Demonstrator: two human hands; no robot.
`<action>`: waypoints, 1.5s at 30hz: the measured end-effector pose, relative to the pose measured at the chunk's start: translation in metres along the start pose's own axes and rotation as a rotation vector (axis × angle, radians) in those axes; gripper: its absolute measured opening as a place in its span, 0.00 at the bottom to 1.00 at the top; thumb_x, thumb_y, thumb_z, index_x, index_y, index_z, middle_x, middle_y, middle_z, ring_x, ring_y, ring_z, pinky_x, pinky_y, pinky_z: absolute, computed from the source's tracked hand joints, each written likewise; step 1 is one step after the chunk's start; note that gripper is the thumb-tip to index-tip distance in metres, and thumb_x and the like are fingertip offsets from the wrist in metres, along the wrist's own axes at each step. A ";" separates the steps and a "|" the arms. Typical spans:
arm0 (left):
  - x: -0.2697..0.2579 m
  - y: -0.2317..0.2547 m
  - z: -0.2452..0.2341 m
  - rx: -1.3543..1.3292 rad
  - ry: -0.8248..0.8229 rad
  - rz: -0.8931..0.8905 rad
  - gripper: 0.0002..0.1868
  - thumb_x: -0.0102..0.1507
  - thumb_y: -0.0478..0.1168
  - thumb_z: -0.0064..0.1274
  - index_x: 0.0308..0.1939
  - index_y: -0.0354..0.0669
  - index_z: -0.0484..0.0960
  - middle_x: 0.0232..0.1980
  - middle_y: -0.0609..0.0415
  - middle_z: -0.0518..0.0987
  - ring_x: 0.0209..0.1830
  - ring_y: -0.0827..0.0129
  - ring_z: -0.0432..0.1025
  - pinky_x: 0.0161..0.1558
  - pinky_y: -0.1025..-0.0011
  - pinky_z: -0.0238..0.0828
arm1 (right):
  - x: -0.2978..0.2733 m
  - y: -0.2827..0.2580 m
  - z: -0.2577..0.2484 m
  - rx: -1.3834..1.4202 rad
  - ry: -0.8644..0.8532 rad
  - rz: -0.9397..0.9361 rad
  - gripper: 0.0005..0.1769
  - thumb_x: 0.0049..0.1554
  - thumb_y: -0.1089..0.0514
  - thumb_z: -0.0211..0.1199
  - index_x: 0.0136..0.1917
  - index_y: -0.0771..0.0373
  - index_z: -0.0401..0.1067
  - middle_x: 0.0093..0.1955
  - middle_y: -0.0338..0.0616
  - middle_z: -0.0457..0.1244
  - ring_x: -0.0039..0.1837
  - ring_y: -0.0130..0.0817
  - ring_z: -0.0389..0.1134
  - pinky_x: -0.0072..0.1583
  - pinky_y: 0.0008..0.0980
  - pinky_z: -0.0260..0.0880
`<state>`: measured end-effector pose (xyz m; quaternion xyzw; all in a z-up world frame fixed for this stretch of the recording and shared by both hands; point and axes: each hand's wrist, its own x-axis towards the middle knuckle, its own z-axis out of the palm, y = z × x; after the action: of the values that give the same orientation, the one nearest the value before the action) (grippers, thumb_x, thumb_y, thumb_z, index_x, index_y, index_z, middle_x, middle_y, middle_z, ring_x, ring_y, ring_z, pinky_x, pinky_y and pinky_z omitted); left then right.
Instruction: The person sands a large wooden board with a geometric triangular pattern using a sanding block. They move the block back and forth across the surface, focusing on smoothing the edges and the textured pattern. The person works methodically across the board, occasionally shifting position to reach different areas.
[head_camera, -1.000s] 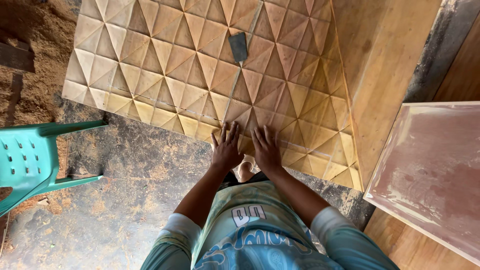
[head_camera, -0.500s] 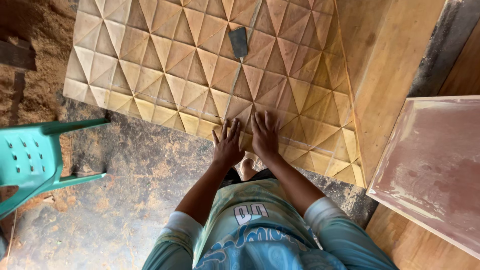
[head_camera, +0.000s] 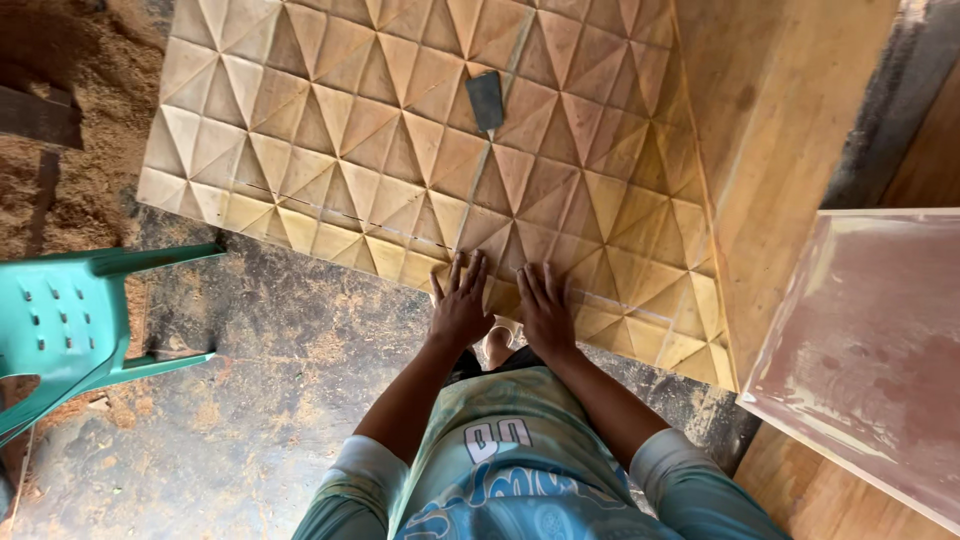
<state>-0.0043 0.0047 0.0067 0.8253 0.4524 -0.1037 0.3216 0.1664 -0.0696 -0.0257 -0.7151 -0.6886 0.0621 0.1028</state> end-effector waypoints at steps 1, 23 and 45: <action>-0.003 0.000 0.003 -0.002 -0.004 0.010 0.59 0.54 0.50 0.61 0.82 0.51 0.42 0.86 0.60 0.39 0.86 0.56 0.31 0.76 0.32 0.22 | -0.001 -0.002 0.002 0.031 0.008 0.012 0.32 0.63 0.58 0.51 0.79 0.64 0.57 0.82 0.50 0.53 0.84 0.58 0.43 0.77 0.72 0.36; 0.014 0.000 0.047 0.001 0.221 0.024 0.53 0.55 0.41 0.55 0.83 0.55 0.49 0.87 0.58 0.43 0.87 0.55 0.33 0.75 0.29 0.24 | -0.019 0.020 0.015 0.098 0.056 -0.101 0.30 0.64 0.61 0.51 0.79 0.64 0.61 0.80 0.52 0.57 0.83 0.63 0.50 0.79 0.64 0.44; -0.008 -0.003 0.028 -0.079 0.152 0.010 0.54 0.54 0.44 0.56 0.81 0.50 0.46 0.86 0.59 0.40 0.86 0.53 0.31 0.75 0.29 0.25 | -0.009 0.021 -0.011 -0.056 -0.044 -0.169 0.30 0.64 0.60 0.51 0.79 0.63 0.61 0.81 0.49 0.54 0.83 0.57 0.46 0.76 0.72 0.37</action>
<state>-0.0077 -0.0165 -0.0124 0.8197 0.4751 -0.0214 0.3193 0.1895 -0.0800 -0.0201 -0.6555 -0.7501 0.0497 0.0722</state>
